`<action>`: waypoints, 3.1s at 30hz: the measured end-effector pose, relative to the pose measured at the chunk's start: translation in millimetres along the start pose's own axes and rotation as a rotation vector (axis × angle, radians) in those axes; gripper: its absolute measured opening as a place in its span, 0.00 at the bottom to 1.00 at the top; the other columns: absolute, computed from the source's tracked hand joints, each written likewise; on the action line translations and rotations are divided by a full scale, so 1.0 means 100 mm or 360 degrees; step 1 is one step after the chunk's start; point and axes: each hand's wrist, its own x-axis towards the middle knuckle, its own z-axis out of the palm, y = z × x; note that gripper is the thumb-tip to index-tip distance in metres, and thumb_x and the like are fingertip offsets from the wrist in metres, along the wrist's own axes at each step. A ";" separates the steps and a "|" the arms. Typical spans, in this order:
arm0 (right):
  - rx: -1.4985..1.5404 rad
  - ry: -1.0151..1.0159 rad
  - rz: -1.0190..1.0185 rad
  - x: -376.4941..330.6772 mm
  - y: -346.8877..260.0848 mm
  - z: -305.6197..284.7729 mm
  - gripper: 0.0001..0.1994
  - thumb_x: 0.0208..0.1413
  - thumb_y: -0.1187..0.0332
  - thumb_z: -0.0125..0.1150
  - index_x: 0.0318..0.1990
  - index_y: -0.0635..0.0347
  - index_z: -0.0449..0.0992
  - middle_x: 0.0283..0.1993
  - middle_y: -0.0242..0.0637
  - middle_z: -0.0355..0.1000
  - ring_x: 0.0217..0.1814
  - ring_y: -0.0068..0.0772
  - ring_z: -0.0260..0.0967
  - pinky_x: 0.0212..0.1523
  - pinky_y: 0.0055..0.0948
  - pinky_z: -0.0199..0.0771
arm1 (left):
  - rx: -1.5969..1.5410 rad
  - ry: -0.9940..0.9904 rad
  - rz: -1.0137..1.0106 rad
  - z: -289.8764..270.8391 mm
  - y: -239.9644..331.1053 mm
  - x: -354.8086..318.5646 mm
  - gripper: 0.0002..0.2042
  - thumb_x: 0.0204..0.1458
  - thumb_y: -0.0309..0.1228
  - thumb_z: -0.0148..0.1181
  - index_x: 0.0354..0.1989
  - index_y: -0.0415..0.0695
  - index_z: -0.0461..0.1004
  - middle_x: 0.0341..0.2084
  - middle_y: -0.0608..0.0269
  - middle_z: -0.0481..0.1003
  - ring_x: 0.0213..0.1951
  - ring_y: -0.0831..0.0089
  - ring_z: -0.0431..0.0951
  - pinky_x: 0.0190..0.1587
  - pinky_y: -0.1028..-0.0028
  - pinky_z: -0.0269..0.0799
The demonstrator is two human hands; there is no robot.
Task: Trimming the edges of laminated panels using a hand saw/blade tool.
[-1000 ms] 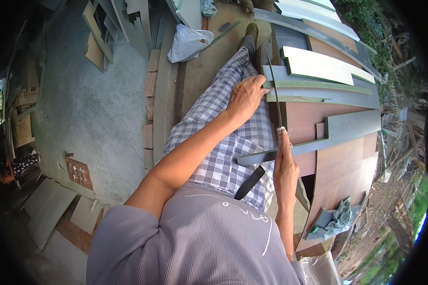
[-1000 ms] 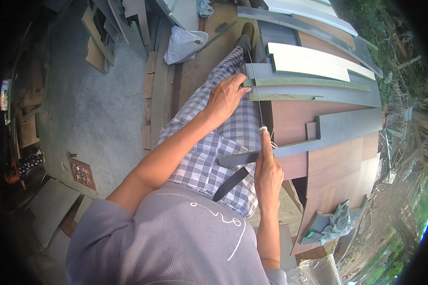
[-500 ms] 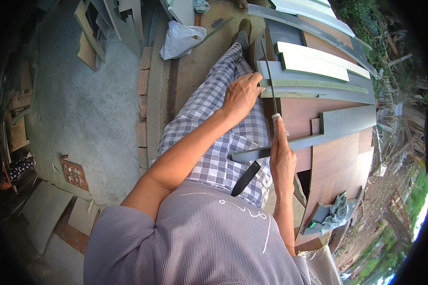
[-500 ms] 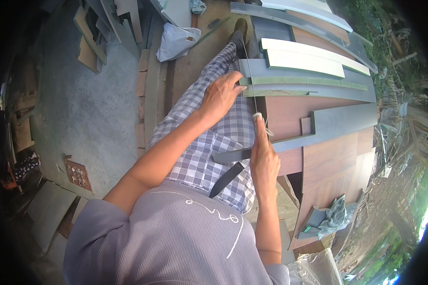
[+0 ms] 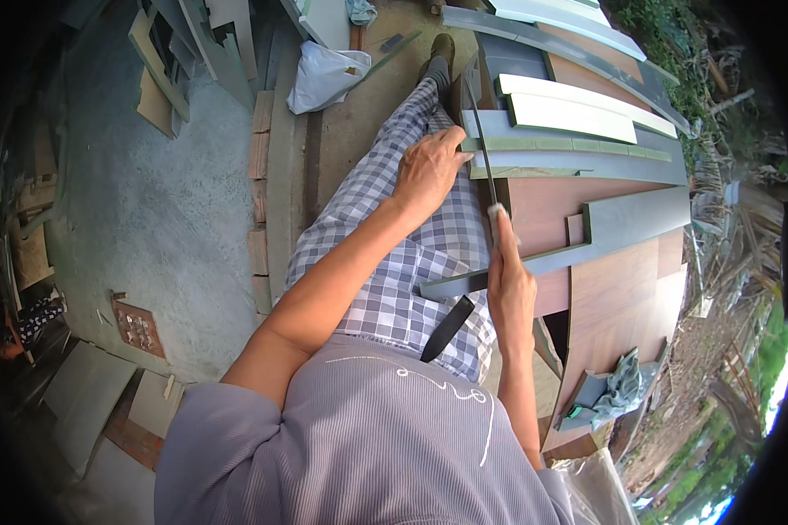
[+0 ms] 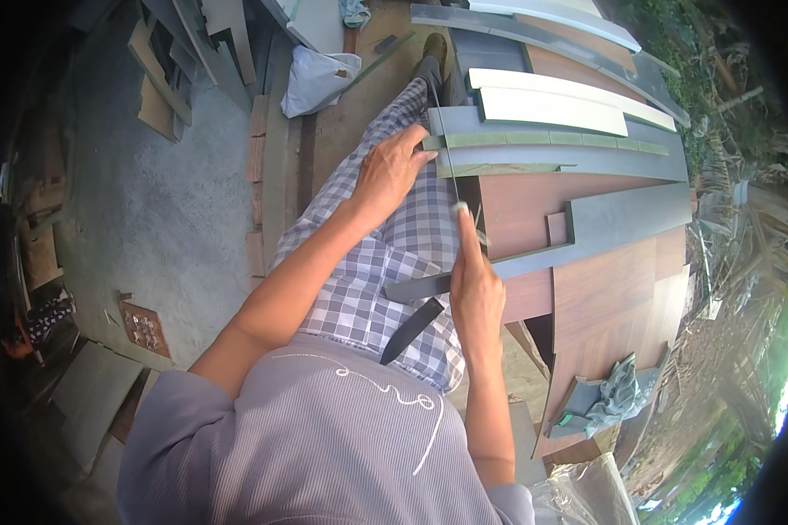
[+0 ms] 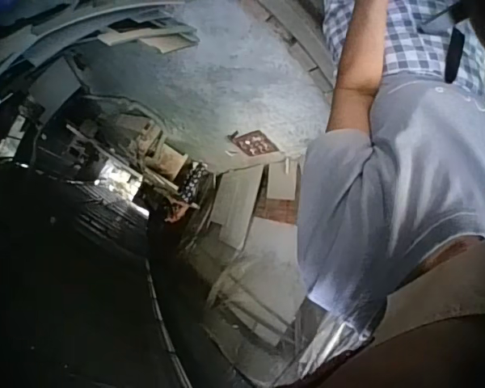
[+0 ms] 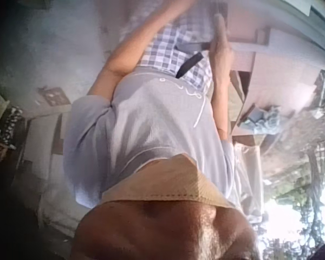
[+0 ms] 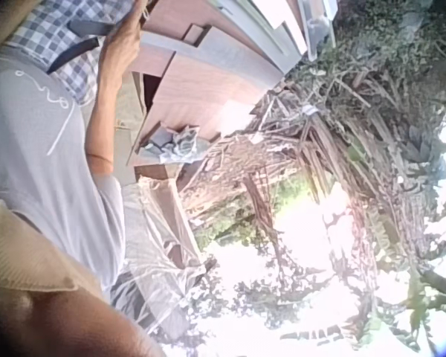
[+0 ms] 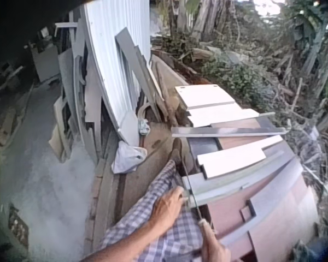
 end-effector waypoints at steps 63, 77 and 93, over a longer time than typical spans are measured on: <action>0.0394 0.0097 0.0186 -0.06 0.01 -0.10 0.28 0.63 0.73 0.47 0.70 0.43 0.55 0.58 0.49 0.70 0.51 0.54 0.74 0.43 0.45 0.74 | -0.0734 -0.0158 -0.0459 0.13 -0.19 0.03 0.16 0.57 0.36 0.59 0.45 0.36 0.71 0.30 0.58 0.77 0.30 0.74 0.77 0.36 0.74 0.72; 0.0480 -0.0134 0.0406 0.04 -0.12 -0.09 0.27 0.63 0.74 0.47 0.69 0.44 0.56 0.60 0.47 0.69 0.57 0.54 0.70 0.49 0.46 0.73 | -0.1178 -0.0331 -0.0961 0.03 -0.08 0.06 0.17 0.61 0.41 0.54 0.43 0.36 0.70 0.31 0.58 0.77 0.30 0.75 0.77 0.33 0.77 0.73; 0.0495 -0.0050 0.0295 0.02 -0.10 0.00 0.27 0.63 0.74 0.46 0.69 0.44 0.56 0.61 0.47 0.68 0.59 0.52 0.69 0.51 0.45 0.72 | -0.0959 -0.0232 -0.0589 0.08 -0.15 -0.03 0.12 0.55 0.31 0.61 0.42 0.36 0.70 0.31 0.59 0.76 0.31 0.75 0.76 0.35 0.73 0.73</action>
